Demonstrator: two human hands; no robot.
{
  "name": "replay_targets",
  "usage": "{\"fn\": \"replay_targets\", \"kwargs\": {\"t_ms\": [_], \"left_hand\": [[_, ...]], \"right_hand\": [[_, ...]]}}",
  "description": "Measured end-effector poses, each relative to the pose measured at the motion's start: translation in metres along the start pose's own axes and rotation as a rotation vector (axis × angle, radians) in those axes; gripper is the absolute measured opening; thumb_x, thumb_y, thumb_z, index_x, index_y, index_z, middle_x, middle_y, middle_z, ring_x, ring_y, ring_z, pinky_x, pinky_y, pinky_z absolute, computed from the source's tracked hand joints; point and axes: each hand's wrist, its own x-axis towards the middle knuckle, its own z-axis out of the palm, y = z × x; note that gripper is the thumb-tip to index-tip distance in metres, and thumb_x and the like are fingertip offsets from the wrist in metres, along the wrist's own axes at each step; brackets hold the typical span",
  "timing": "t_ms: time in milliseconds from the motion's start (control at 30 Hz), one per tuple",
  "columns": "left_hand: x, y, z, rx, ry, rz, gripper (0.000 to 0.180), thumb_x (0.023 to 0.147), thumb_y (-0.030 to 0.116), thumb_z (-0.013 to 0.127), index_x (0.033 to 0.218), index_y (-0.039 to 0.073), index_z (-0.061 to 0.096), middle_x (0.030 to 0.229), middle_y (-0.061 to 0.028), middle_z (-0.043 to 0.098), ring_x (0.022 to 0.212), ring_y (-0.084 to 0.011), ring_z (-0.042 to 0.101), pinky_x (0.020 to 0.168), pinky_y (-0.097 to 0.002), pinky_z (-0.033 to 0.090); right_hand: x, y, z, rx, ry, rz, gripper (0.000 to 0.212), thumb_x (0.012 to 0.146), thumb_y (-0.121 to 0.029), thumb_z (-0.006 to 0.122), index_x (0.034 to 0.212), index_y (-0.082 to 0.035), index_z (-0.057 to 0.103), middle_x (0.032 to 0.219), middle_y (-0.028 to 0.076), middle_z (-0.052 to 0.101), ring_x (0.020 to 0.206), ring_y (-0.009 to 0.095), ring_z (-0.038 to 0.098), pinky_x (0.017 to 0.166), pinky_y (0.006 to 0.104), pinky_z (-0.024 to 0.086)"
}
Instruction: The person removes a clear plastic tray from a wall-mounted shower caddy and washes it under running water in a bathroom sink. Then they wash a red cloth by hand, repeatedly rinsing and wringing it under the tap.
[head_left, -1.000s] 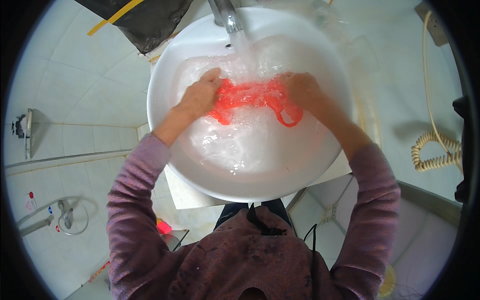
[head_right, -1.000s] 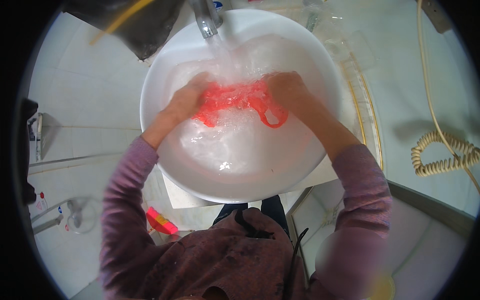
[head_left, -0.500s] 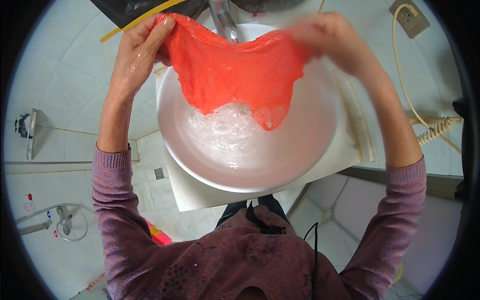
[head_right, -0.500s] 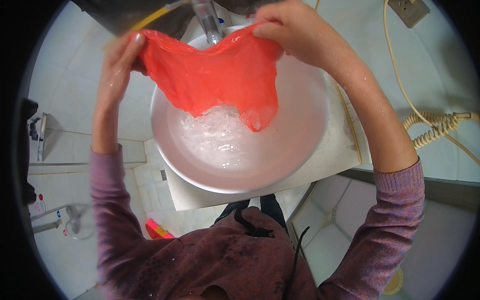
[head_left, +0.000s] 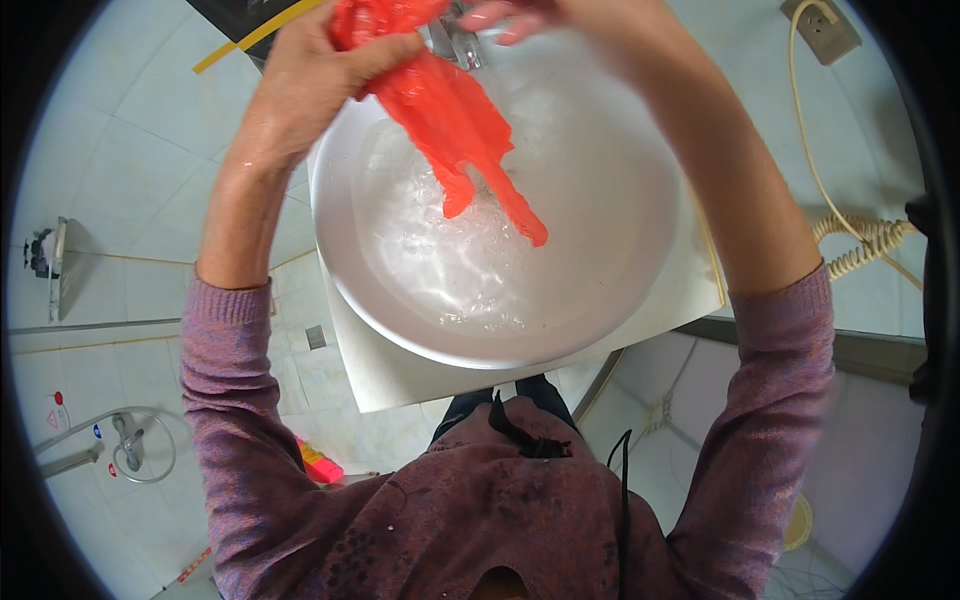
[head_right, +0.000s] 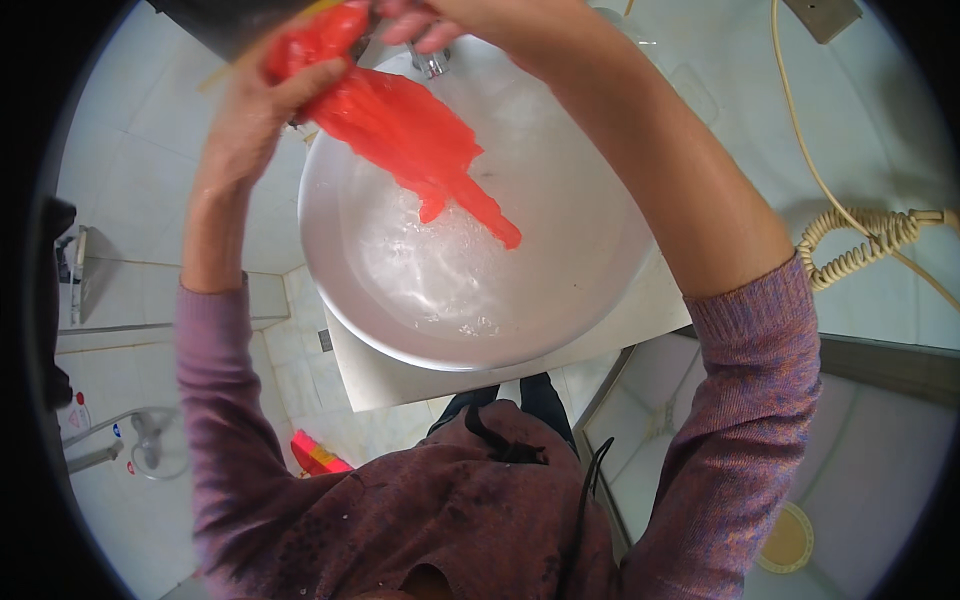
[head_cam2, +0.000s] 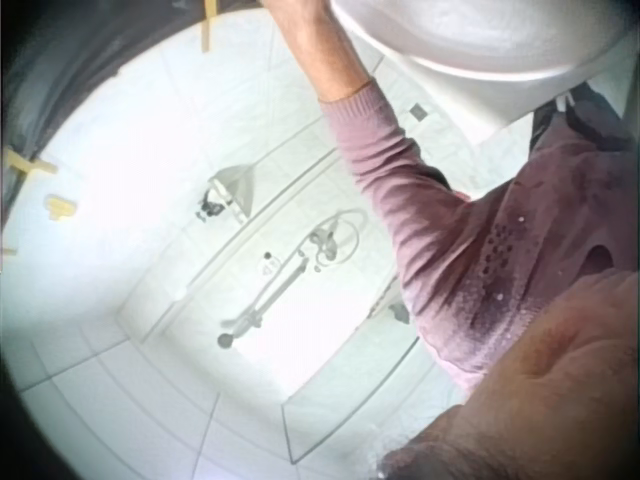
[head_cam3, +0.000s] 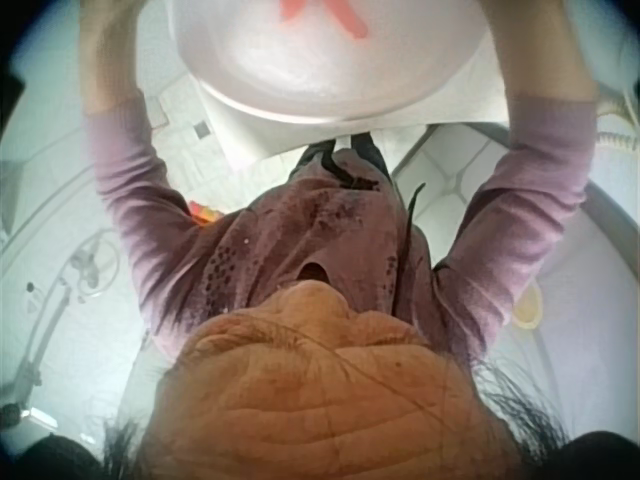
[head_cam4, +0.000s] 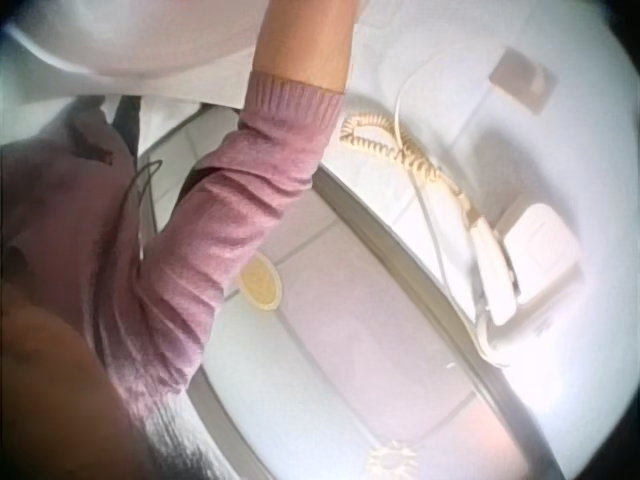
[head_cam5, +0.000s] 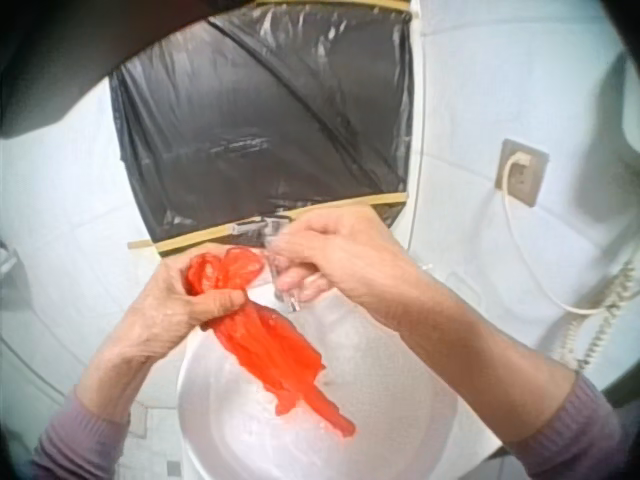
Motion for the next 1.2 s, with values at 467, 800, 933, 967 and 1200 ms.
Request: {"fn": "replay_targets", "kwargs": {"t_ms": [467,800,933,967,1200], "left_hand": [[0.008,-0.024,-0.082,0.099,0.169,0.092,0.04,0.08,0.031,0.065,0.109,0.004,0.06,0.085,-0.0047,0.063,0.07,-0.0113,0.056,0.062,-0.0237,0.044],[-0.004,-0.006,-0.05,-0.188,0.097,0.03,0.027,0.079,0.022,0.069,0.093,0.001,0.059,0.072,-0.0019,0.058,0.056,-0.007,0.052,0.048,-0.0181,0.04],[-0.004,-0.01,-0.05,-0.215,0.073,0.032,0.024,0.08,0.02,0.068,0.093,0.002,0.059,0.072,-0.0018,0.058,0.056,-0.0065,0.051,0.049,-0.0185,0.039],[-0.003,-0.011,-0.051,-0.235,0.054,0.035,0.023,0.08,0.019,0.067,0.093,0.002,0.059,0.072,-0.0016,0.058,0.056,-0.0065,0.051,0.049,-0.0186,0.039],[0.002,-0.009,-0.047,-0.244,-0.057,-0.027,0.02,0.083,0.018,0.064,0.093,0.002,0.058,0.073,-0.0003,0.057,0.056,-0.0068,0.049,0.051,-0.0185,0.039]], "right_hand": [[-0.068,0.237,0.078,-1.078,-0.388,0.102,0.009,0.075,-0.006,0.055,0.08,-0.005,0.062,0.085,0.012,0.062,0.08,0.029,0.061,0.067,0.0381,0.049],[-0.06,0.246,0.088,-1.077,-0.302,0.147,0.011,0.075,-0.004,0.055,0.083,-0.004,0.062,0.087,0.013,0.062,0.081,0.029,0.061,0.069,0.0384,0.05],[-0.058,0.233,0.087,-1.019,-0.298,0.164,0.01,0.077,-0.008,0.055,0.081,-0.004,0.062,0.084,0.014,0.062,0.08,0.03,0.061,0.069,0.0408,0.049],[-0.058,0.227,0.086,-0.993,-0.278,0.166,0.01,0.077,-0.01,0.055,0.081,-0.004,0.062,0.083,0.014,0.062,0.08,0.03,0.061,0.069,0.0413,0.048],[-0.041,0.134,0.062,-0.332,-0.048,-0.03,0.033,0.07,-0.018,0.07,0.098,-0.006,0.06,0.09,0.007,0.061,0.087,0.021,0.058,0.073,0.0348,0.045]]}}
